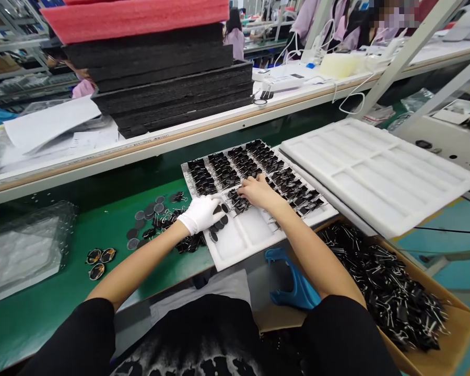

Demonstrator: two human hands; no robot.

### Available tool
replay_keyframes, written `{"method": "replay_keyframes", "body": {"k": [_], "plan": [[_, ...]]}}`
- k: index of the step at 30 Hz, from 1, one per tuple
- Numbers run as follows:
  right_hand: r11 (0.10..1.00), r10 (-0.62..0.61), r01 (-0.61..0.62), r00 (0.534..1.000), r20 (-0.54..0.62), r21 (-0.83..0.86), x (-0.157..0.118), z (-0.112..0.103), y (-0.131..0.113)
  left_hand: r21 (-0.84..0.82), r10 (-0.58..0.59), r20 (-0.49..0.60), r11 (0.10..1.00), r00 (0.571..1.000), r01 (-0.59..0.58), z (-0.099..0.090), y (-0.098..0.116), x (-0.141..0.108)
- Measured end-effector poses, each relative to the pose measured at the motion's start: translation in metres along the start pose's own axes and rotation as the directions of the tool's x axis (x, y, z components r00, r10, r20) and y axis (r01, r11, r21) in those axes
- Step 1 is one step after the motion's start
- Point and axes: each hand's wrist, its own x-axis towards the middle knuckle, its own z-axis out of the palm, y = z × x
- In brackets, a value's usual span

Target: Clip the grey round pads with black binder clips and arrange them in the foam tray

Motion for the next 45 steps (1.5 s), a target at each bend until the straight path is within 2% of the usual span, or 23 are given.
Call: {"method": "replay_keyframes", "body": {"k": [7, 10, 12, 14, 16, 18, 20, 21, 25, 31, 36, 45], "plan": [[0.982, 0.060, -0.056, 0.998, -0.014, 0.183, -0.005, -0.002, 0.012, -0.033, -0.006, -0.028, 0.999, 1.000, 0.005, 0.000, 0.010, 0.002], [0.964, 0.152, -0.133, 0.986, -0.067, 0.229, -0.019, -0.006, 0.017, -0.041, -0.026, -0.065, 0.999, 0.998, 0.023, -0.004, 0.016, 0.008], [0.945, 0.257, -0.218, 0.956, -0.143, 0.246, -0.033, -0.005, 0.012, -0.044, -0.041, -0.097, 0.998, 0.994, 0.037, -0.008, 0.022, 0.016], [0.907, 0.405, -0.353, 0.879, -0.251, 0.230, -0.047, 0.001, -0.002, -0.045, -0.036, -0.125, 0.999, 0.992, 0.030, -0.013, 0.029, 0.028], [0.840, 0.542, -0.507, 0.756, -0.366, 0.195, -0.057, 0.012, -0.025, -0.038, -0.010, -0.135, 0.999, 0.991, 0.005, -0.016, 0.038, 0.042], [0.768, 0.618, -0.616, 0.638, -0.459, 0.179, -0.064, 0.027, -0.052, -0.026, 0.015, -0.124, 1.000, 0.992, -0.018, -0.018, 0.046, 0.056], [0.722, 0.647, -0.673, 0.571, -0.506, 0.163, -0.068, 0.041, -0.077, -0.013, 0.023, -0.104, 1.000, 0.994, -0.024, -0.018, 0.051, 0.067], [0.706, 0.656, -0.692, 0.557, -0.509, 0.152, -0.069, 0.047, -0.087, -0.007, 0.022, -0.094, 1.000, 0.995, -0.023, -0.017, 0.052, 0.071], [0.662, 0.700, -0.740, 0.556, -0.449, 0.117, -0.069, 0.053, -0.104, 0.019, 0.022, -0.066, 1.000, 0.998, -0.021, -0.016, 0.052, 0.076], [0.676, 0.699, -0.730, 0.590, -0.404, 0.101, -0.066, 0.050, -0.100, 0.061, 0.049, -0.051, 0.997, 0.998, -0.046, -0.017, 0.052, 0.075], [0.672, 0.691, -0.734, 0.573, -0.441, 0.099, -0.067, 0.054, -0.101, 0.076, 0.056, -0.047, 0.996, 0.997, -0.052, -0.018, 0.053, 0.080], [0.650, 0.725, -0.754, 0.576, -0.376, 0.098, -0.068, 0.051, -0.103, 0.087, 0.064, -0.069, 0.994, 0.996, -0.058, -0.016, 0.047, 0.069]]}}
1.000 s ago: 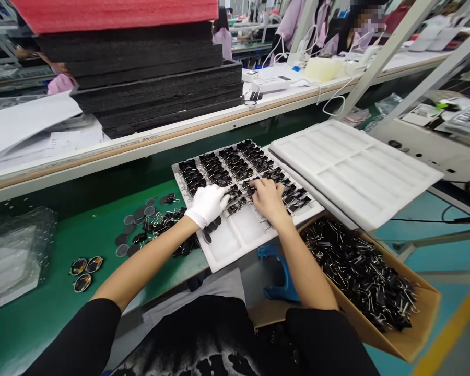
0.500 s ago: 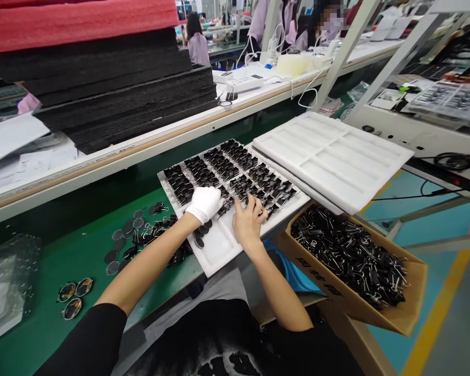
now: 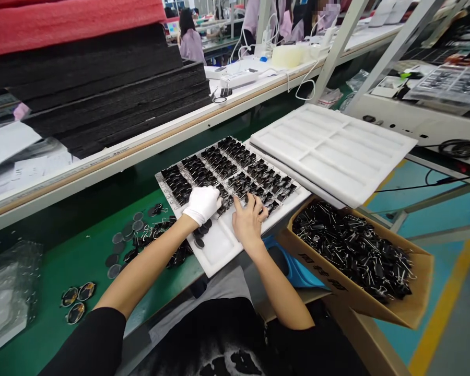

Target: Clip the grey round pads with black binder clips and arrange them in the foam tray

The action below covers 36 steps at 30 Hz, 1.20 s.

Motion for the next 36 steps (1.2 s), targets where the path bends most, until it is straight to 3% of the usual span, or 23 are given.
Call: {"method": "replay_keyframes", "body": {"k": [7, 13, 19, 27, 36], "plan": [[1.000, -0.019, 0.021, 0.997, -0.070, 0.019, -0.001, 0.003, 0.001, -0.008, 0.039, 0.042, 0.999, 0.998, -0.038, -0.007, -0.001, 0.005], [1.000, -0.013, 0.013, 0.999, -0.040, -0.003, 0.001, 0.001, 0.001, -0.010, -0.021, 0.042, 1.000, 0.999, 0.021, -0.006, 0.005, 0.007], [0.993, -0.116, 0.116, 0.993, 0.002, -0.012, 0.007, 0.003, 0.001, -0.016, -0.025, 0.005, 1.000, 1.000, 0.025, 0.000, 0.001, 0.002], [0.997, -0.070, 0.069, 0.997, -0.036, -0.022, 0.005, 0.006, -0.003, -0.018, 0.026, -0.004, 1.000, 1.000, -0.026, 0.002, -0.006, 0.000], [0.998, -0.051, 0.049, 0.997, -0.050, -0.037, 0.004, 0.006, -0.003, -0.033, 0.003, 0.014, 0.999, 1.000, -0.002, 0.000, -0.008, 0.003]]}}
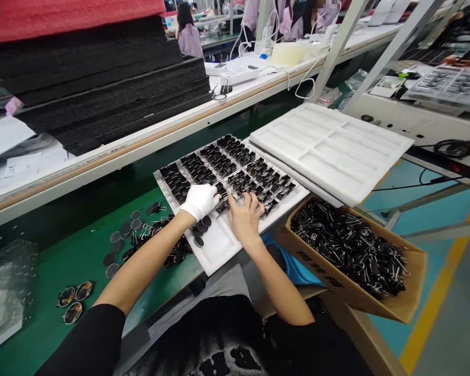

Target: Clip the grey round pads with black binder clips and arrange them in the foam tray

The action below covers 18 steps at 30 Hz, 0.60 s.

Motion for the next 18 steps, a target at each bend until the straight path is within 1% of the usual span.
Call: {"method": "replay_keyframes", "body": {"k": [8, 14, 18], "plan": [[1.000, 0.000, 0.000, 0.999, -0.032, -0.013, -0.0023, 0.0013, 0.0005, 0.004, -0.029, 0.015, 1.000, 0.999, 0.029, 0.0005, 0.0006, 0.0036], [1.000, 0.012, -0.012, 0.999, -0.048, -0.003, -0.0030, -0.0005, 0.0004, 0.005, -0.030, 0.025, 1.000, 0.999, 0.030, 0.0016, -0.0045, 0.0047], [1.000, 0.010, -0.010, 0.999, -0.052, -0.002, -0.0036, -0.0003, 0.0013, 0.016, -0.035, 0.024, 0.999, 0.999, 0.035, 0.0000, 0.0012, 0.0030]]}}
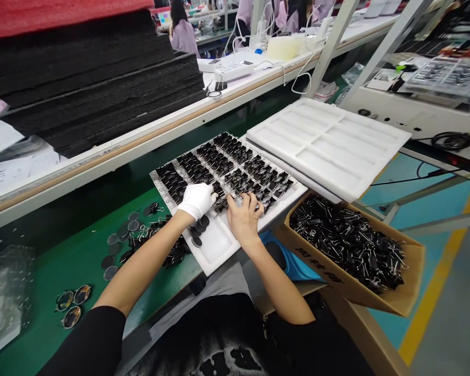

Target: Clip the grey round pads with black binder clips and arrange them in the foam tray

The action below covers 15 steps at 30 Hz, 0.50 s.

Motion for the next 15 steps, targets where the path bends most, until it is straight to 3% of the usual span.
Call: {"method": "replay_keyframes", "body": {"k": [7, 15], "plan": [[0.999, -0.042, 0.042, 0.999, 0.022, 0.018, -0.002, 0.000, 0.003, 0.015, 0.007, 0.004, 1.000, 1.000, -0.007, -0.001, 0.016, -0.001], [0.995, -0.084, 0.082, 0.996, 0.023, 0.061, -0.001, 0.005, 0.006, -0.007, 0.028, -0.051, 1.000, 0.998, -0.028, -0.011, -0.011, -0.030]]}}
